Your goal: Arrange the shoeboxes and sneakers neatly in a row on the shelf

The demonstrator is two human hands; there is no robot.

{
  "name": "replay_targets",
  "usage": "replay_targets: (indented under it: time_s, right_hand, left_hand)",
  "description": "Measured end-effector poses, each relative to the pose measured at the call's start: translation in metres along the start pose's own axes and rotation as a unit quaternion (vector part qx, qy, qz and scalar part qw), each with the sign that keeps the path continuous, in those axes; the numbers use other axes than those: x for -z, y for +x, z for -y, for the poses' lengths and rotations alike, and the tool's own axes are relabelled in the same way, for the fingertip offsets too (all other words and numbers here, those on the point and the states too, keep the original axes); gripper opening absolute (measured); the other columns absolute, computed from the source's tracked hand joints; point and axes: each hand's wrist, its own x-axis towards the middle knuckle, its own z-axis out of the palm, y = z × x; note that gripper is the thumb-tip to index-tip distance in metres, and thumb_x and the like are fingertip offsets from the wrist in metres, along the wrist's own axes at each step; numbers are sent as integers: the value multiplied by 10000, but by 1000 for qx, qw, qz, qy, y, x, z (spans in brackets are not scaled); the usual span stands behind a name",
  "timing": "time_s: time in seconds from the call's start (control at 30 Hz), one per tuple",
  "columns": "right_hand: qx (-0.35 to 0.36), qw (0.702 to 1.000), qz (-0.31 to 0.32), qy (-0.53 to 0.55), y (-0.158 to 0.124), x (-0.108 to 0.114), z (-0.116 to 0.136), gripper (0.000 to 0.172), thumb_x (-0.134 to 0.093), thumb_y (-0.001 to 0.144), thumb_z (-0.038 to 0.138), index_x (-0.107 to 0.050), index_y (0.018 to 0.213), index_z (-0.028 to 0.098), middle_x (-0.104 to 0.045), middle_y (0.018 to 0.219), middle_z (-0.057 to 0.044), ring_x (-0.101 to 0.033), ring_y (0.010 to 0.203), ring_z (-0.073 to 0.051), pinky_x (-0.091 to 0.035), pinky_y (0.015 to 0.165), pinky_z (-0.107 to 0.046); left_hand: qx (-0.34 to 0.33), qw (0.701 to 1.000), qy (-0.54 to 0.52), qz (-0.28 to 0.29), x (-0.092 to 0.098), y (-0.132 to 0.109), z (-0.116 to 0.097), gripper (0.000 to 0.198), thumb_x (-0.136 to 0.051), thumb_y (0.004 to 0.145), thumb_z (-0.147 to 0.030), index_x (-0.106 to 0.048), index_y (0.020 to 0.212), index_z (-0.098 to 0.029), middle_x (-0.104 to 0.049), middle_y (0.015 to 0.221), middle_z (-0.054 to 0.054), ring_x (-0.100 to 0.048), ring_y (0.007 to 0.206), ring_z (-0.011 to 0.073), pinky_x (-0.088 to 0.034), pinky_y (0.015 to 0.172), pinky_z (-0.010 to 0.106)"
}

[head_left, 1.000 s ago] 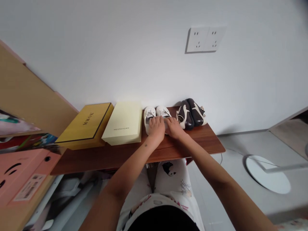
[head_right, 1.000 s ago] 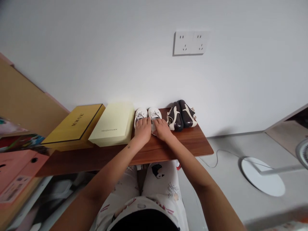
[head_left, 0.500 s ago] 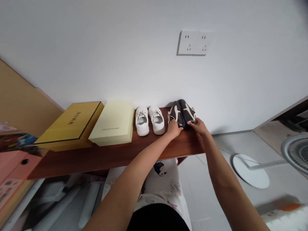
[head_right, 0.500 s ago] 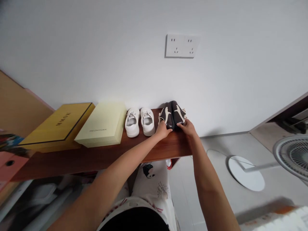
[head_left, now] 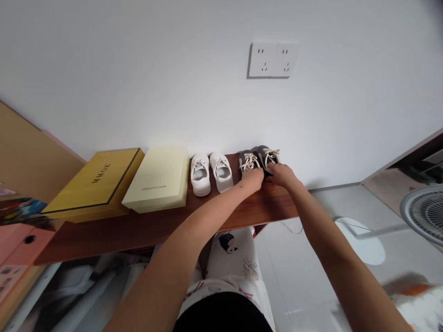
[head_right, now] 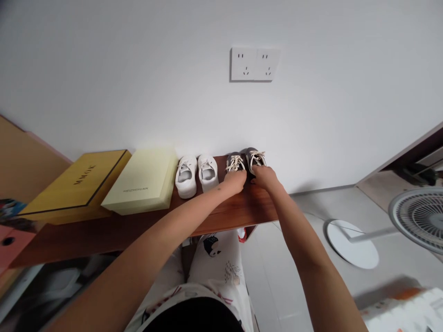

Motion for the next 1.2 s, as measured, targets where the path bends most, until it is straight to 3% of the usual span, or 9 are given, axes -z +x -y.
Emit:
replay_targets:
  time_s: [0.17, 0.5, 0.6, 0.7, 0.83, 0.97, 1.07, 1.13, 1.2]
  right_hand:
    - [3, 999, 31, 2, 0, -1, 10, 424, -743, 786, 346, -579, 1138, 176, -691, 1098, -153, -653, 1020, -278, -447, 836, -341]
    - [12, 1000, 12, 0, 15, -12, 29, 382, -722, 802, 304, -593, 1121, 139, -679, 1105, -180, -624, 1060, -294, -435, 861, -364]
    - [-4, 1000, -28, 4, 12, -18, 33, 361, -697, 812, 253, -587, 1131, 124, -660, 1144, -195, -592, 1105, -306, -421, 907, -389]
    - [-23, 991, -129, 42, -3, -18, 41, 408, -675, 812, 224, -565, 1194, 129, -612, 1248, -200, -545, 1167, -338, -400, 971, -451]
    - [21, 935, -297, 191, -42, -8, 65, 362, -549, 897, 242, -541, 1249, 161, -597, 1276, -173, -539, 1187, -304, -427, 994, -459]
    - [72, 858, -347, 372, -96, -10, 116, 265, -511, 930, 274, -578, 1179, 210, -659, 1140, -113, -611, 1078, -242, -488, 951, -417]
    - [47, 817, -239, 523, -135, -33, 171, 207, -526, 934, 329, -614, 1092, 229, -686, 1006, -75, -655, 922, -206, -532, 834, -361]
    - [43, 778, -112, 617, -154, -53, 212, 191, -557, 916, 377, -635, 1020, 237, -687, 931, -52, -656, 859, -190, -535, 788, -340]
    - [25, 711, -3, 702, -165, -68, 254, 214, -622, 865, 436, -640, 935, 235, -666, 825, -18, -641, 769, -171, -529, 744, -326]
  left_hand:
    - [14, 999, 40, -33, -5, 0, 6, 364, -599, 838, -89, -561, 1200, -86, -684, 1104, 201, -627, 1159, 304, -480, 974, 399]
    - [-3, 997, 41, -64, -12, 5, 20, 379, -689, 815, -144, -567, 1172, -117, -670, 1144, 167, -620, 1152, 289, -481, 977, 389]
    - [-15, 994, 46, -101, -18, 0, 23, 374, -691, 813, -137, -564, 1161, -91, -643, 1172, 185, -601, 1159, 296, -475, 967, 390]
    - [-41, 982, 38, -178, -24, -16, 24, 393, -630, 862, -149, -525, 1237, -96, -608, 1221, 184, -572, 1179, 295, -458, 979, 413]
    - [-95, 954, -38, -283, -23, -67, 29, 417, -498, 936, -164, -458, 1352, -166, -558, 1321, 138, -540, 1217, 251, -440, 1014, 406]
    - [-177, 943, -135, -248, -24, -154, 50, 318, -420, 968, -194, -569, 1249, -196, -631, 1213, 96, -607, 1095, 203, -477, 957, 362]
    - [-169, 953, -188, -166, -42, -223, 76, 263, -434, 965, -238, -676, 1069, -248, -700, 995, 59, -651, 946, 188, -490, 900, 350]
    - [-75, 949, -271, -142, -59, -259, 99, 220, -490, 943, -304, -701, 900, -259, -707, 860, 38, -654, 821, 175, -503, 820, 319]
    - [59, 905, -385, -170, -72, -284, 129, 254, -534, 910, -389, -666, 757, -235, -671, 725, 27, -624, 700, 168, -504, 729, 303]
